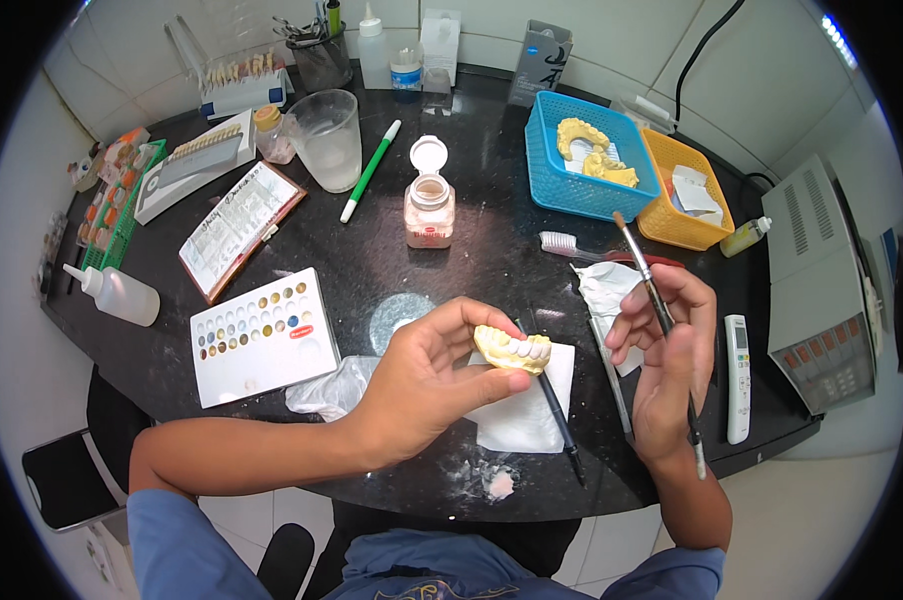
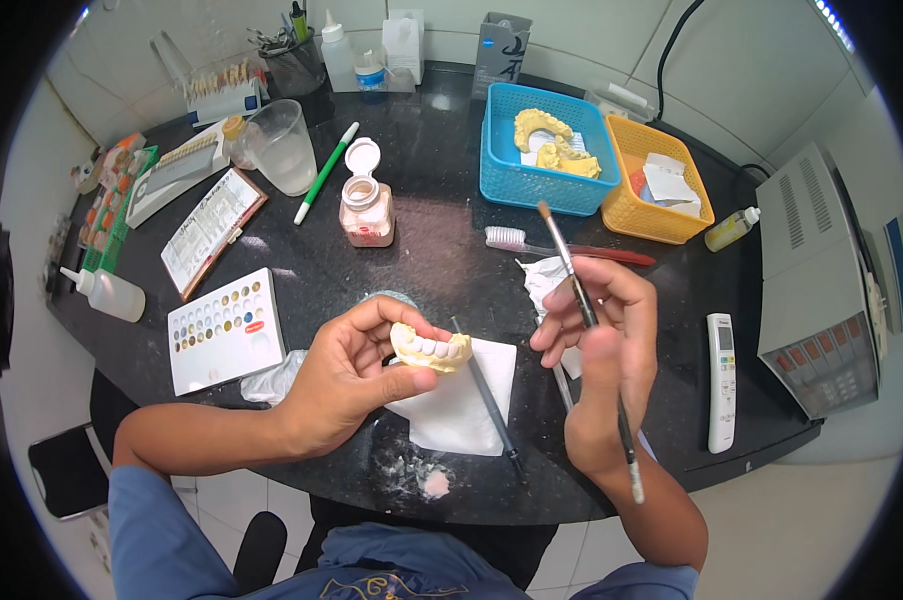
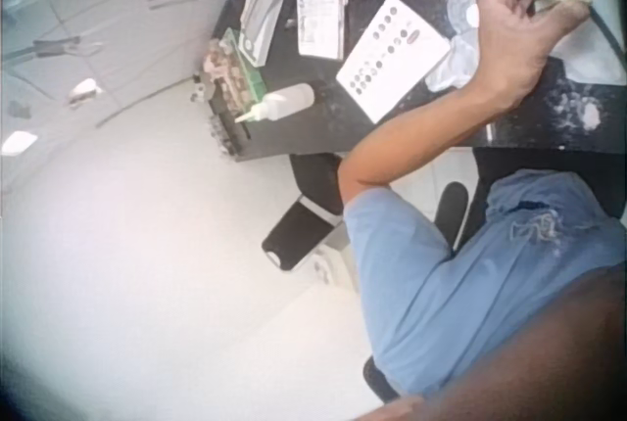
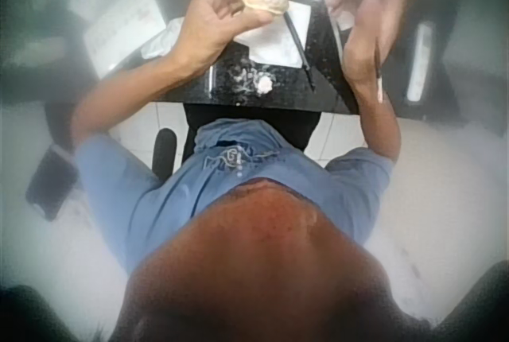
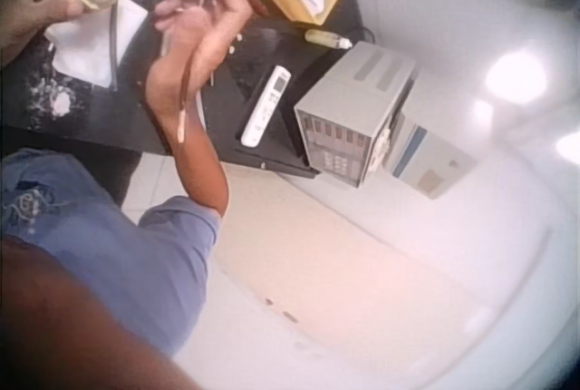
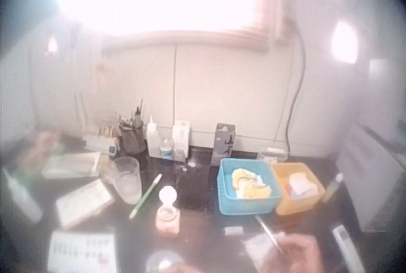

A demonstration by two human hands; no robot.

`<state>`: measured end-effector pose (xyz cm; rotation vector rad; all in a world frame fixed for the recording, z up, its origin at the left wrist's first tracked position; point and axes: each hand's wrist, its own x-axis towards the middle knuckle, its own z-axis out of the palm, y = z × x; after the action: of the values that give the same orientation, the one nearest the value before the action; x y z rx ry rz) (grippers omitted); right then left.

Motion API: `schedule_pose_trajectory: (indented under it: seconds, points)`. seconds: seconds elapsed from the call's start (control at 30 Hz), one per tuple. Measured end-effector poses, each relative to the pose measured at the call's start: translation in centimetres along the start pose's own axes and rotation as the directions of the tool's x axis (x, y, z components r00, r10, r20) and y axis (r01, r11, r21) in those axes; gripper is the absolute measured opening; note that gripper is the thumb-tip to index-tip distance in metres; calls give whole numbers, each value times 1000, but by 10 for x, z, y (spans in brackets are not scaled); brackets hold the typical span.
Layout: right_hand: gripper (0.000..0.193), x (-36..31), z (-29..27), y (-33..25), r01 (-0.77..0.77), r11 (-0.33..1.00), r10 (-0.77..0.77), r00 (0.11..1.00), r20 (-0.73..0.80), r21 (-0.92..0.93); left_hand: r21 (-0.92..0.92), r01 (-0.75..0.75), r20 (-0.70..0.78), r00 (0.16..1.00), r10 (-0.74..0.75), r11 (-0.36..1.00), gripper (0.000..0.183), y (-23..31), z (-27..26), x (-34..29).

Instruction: The person paints a yellow dental cast with a fine brush, applying pink and white pigments to the gum and tooth areas. They switch between a brush and a metal sculpting tool to refine the surface and blend the colors on the model.

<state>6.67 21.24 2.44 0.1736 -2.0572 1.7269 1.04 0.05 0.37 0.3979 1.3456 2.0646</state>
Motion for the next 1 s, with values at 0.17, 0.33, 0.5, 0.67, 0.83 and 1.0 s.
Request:
schedule_pose_trajectory:
  seconds: [0.17,0.33,0.5,0.67,0.83,1.0]
  points:
    - [33,1,5,-9,-36,998,39,997,-70,44,8,18,-2,1000,-18,1000,36,0,-1,0]
    - [23,-2,-4,-8,9,997,-3,997,-81,81,-26,29,4,1000,-29,999,44,2,1,1]
    - [18,0,-3,-6,-11,978,34,994,-106,209,-9,19,30,999,-19,1000,47,0,-1,2]
    - [12,-1,-5,-9,-62,982,71,996,-46,179,-35,7,38,999,-5,999,47,-1,0,3]
    - [10,-2,-4,-9,-81,978,86,996,-20,194,-48,25,33,999,-23,999,47,1,0,2]
    - [11,-2,-4,-8,-71,978,71,997,7,195,-47,32,29,999,-31,998,46,-1,-1,2]
